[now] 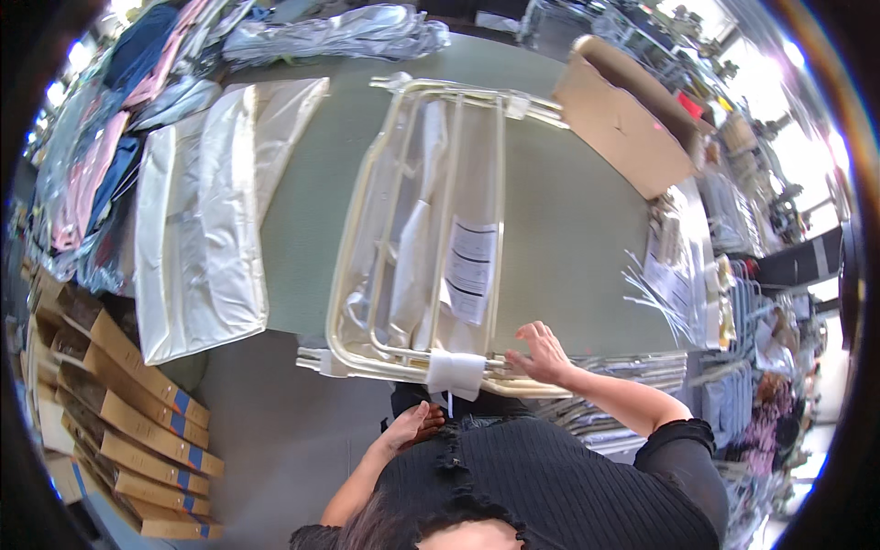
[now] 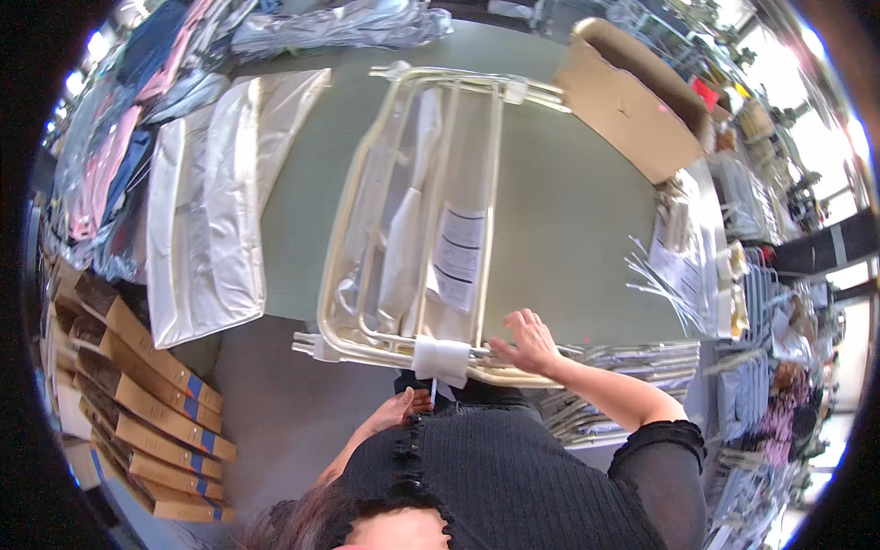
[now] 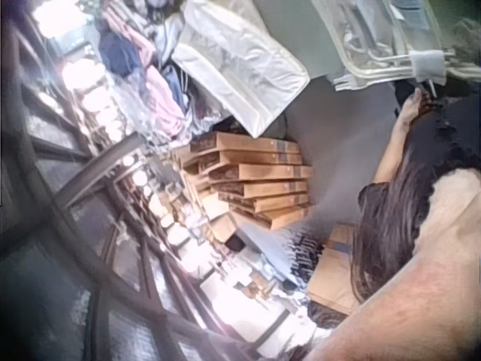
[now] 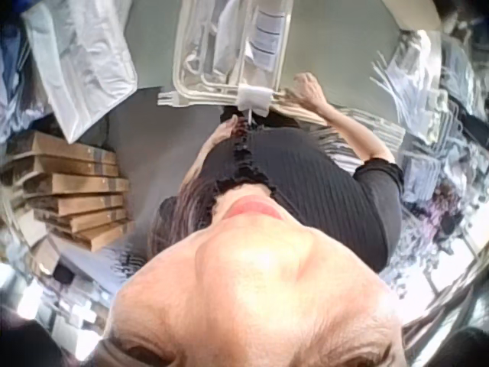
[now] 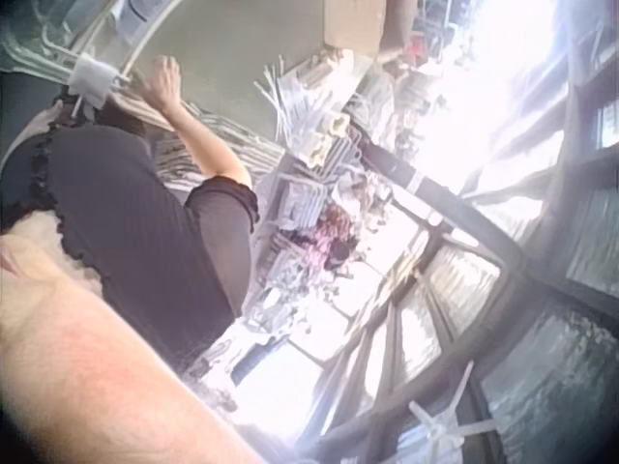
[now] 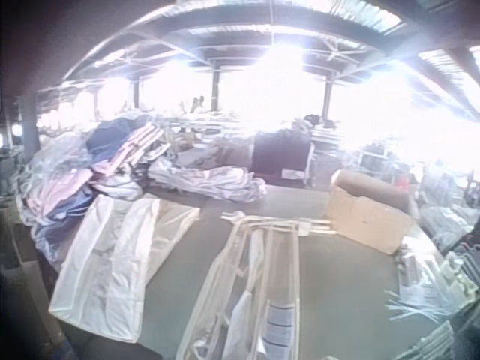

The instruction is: The person unpacks a metal frame from a cardboard box, secures it with zip ties, and places it into a plastic bag along with a fabric cover. The person then seals the bag and sets it aside.

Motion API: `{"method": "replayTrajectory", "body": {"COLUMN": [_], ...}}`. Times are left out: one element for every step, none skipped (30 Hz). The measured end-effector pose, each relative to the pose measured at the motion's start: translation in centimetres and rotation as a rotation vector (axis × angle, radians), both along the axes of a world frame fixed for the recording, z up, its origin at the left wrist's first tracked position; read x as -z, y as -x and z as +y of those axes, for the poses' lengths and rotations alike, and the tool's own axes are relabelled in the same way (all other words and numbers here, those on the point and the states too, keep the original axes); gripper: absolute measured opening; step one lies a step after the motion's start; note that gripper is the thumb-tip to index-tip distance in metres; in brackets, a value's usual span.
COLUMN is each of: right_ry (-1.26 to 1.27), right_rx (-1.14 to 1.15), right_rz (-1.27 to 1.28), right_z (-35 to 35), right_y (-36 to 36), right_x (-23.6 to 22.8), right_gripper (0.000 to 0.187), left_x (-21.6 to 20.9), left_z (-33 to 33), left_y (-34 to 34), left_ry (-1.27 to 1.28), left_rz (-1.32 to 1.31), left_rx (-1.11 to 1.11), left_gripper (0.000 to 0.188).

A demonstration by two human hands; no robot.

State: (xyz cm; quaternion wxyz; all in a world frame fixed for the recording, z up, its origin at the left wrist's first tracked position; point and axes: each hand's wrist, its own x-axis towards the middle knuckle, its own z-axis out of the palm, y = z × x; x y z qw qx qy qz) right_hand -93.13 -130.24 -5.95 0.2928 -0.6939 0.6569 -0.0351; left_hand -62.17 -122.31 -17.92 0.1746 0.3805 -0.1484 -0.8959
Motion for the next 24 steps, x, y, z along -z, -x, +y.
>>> {"method": "replayTrajectory", "body": {"right_ry": [-0.134, -0.384, -0.619, -0.624, -0.635, -0.774, -0.912, -0.953, -0.999, -1.012, -1.020, -1.070, -1.113, -1.176, -1.074, -0.968, -0.417, -0.053, -0.124, -0.060, 0.245, 0.319, 0.321, 0.517], "right_rx": [0.094, 0.278, 0.457, 0.491, 0.517, 0.465, 0.394, 0.356, 0.312, 0.255, 0.206, 0.225, 0.250, 0.027, -0.128, -0.272, -0.667, -0.773, -0.674, -0.467, -0.293, -0.002, 0.104, 0.020], "right_rz": [0.071, -0.247, -0.574, -0.586, -0.610, -0.792, -0.974, -1.121, -1.270, -1.378, -1.479, -1.300, -1.122, -1.217, -1.085, -0.947, -0.606, -0.454, -0.193, -0.005, 0.208, 0.279, 0.333, 0.724], "right_z": [1.3, 2.3, 3.2, 3.5, 3.7, 3.1, 2.2, 2.4, 2.9, 3.8, 5.0, 6.0, 6.7, 6.5, 6.3, 6.2, 3.7, 0.1, -4.9, -9.6, -14.8, -19.6, -24.2, -28.9], "right_y": [1.9, 2.4, 2.4, 1.9, 1.1, 0.1, -1.0, -1.8, -2.8, -4.3, -5.4, -6.8, -7.7, -7.8, -7.3, -6.6, -5.1, -2.5, -0.2, 3.0, 7.8, 10.7, 13.9, 20.7], "right_x": [1.5, 2.4, 3.0, 3.0, 3.0, 0.4, -2.2, -2.2, -1.7, 0.9, 3.5, 4.3, 4.8, 4.9, 4.2, 3.4, 3.3, 2.9, -0.6, 0.0, 3.5, 2.5, 1.6, 4.6], "right_gripper": [0.057, 0.066, 0.076, 0.076, 0.076, 0.076, 0.076, 0.074, 0.072, 0.069, 0.068, 0.069, 0.070, 0.081, 0.084, 0.087, 0.094, 0.093, 0.089, 0.083, 0.078, 0.076, 0.078, 0.079], "left_x": [1.8, 1.3, 0.6, 0.4, 0.3, 0.1, -0.3, -0.9, -3.0, -2.9, -5.2, -3.6, -4.2, -2.6, -0.2, 0.6, 0.9, 1.5, 1.5, 0.1, -0.9, -1.5, -1.8, -1.6], "left_z": [0.8, 0.2, 0.1, -0.4, -0.3, 0.4, 1.1, 1.6, 1.7, 2.4, 2.2, 2.3, 2.4, 2.8, 3.9, 4.6, 5.8, 7.2, 8.6, 8.3, 7.4, 7.6, 8.1, 7.4], "left_y": [1.0, 2.4, 3.7, 5.3, 6.4, 6.7, 6.6, 7.1, 7.0, 6.5, 6.8, 6.2, 5.9, 4.4, 1.9, 0.1, -1.8, -3.8, -5.4, -5.0, -4.5, -4.1, -3.7, -3.4], "left_ry": [-0.093, -0.062, -0.052, -0.026, 0.001, -0.002, 0.001, 0.000, -0.004, 0.029, 0.056, 0.174, 0.332, 0.394, 0.244, 0.193, 0.140, 0.112, 0.093, -0.002, -0.071, -0.058, -0.040, -0.095], "left_rz": [-0.007, 0.064, 0.074, 0.126, 0.164, 0.114, 0.058, 0.021, -0.010, -0.032, 0.010, 0.064, -0.100, -0.246, -0.307, -0.399, -0.495, -0.506, -0.526, -0.507, -0.490, -0.537, -0.588, -0.562], "left_rx": [0.017, 0.016, -0.011, -0.071, -0.135, -0.219, -0.311, -0.390, -0.433, -0.479, -0.592, -0.766, -0.874, -0.917, -1.030, -1.057, -1.096, -1.079, -1.080, -1.071, -1.024, -1.024, -1.025, -0.998], "left_gripper": [0.059, 0.069, 0.070, 0.071, 0.073, 0.075, 0.078, 0.081, 0.088, 0.096, 0.099, 0.099, 0.095, 0.093, 0.093, 0.091, 0.090, 0.091, 0.092, 0.088, 0.083, 0.082, 0.080, 0.078]}}
